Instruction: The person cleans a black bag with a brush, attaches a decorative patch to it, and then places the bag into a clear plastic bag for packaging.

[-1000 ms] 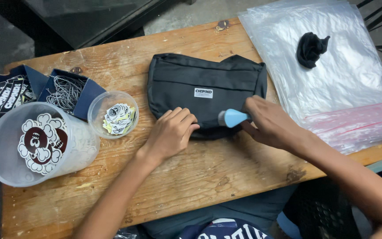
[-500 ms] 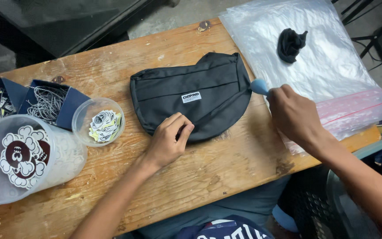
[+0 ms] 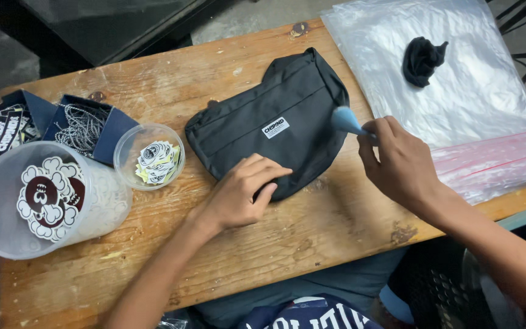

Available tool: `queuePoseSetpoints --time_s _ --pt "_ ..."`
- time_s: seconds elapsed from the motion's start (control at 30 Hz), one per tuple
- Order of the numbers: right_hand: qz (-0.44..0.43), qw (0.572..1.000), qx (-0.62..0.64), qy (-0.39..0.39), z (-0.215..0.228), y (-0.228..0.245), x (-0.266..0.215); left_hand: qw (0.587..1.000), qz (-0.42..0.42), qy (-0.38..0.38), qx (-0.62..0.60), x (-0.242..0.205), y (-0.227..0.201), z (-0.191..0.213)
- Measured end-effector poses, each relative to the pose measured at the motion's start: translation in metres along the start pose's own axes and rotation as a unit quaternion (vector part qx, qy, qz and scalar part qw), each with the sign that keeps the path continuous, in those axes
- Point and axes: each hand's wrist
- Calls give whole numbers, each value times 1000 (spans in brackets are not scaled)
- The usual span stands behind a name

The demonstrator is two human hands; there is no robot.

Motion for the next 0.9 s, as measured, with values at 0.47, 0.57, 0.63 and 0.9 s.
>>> queuePoseSetpoints --time_s 0.47,0.57,0.63,0.9 --pt "-82 974 3 211 3 58 52 984 11 -7 178 -13 0 -22" --pt "-94 977 -14 191 -5 39 81 955 92 -58 275 -15 2 -12" --pt "-94 981 -4 171 -18 23 103 930 169 -53 323 -19 -1 -13" --pt "122 992 18 -42 -32 25 109 992 -1 -84 90 -14 -25 -12"
Point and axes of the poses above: each hand's wrist, its own x-axis towards the middle knuckle, its own z-axis out of the back of the hand, y = z × x, and after that the axes turned 11 degrees about y, right-handed
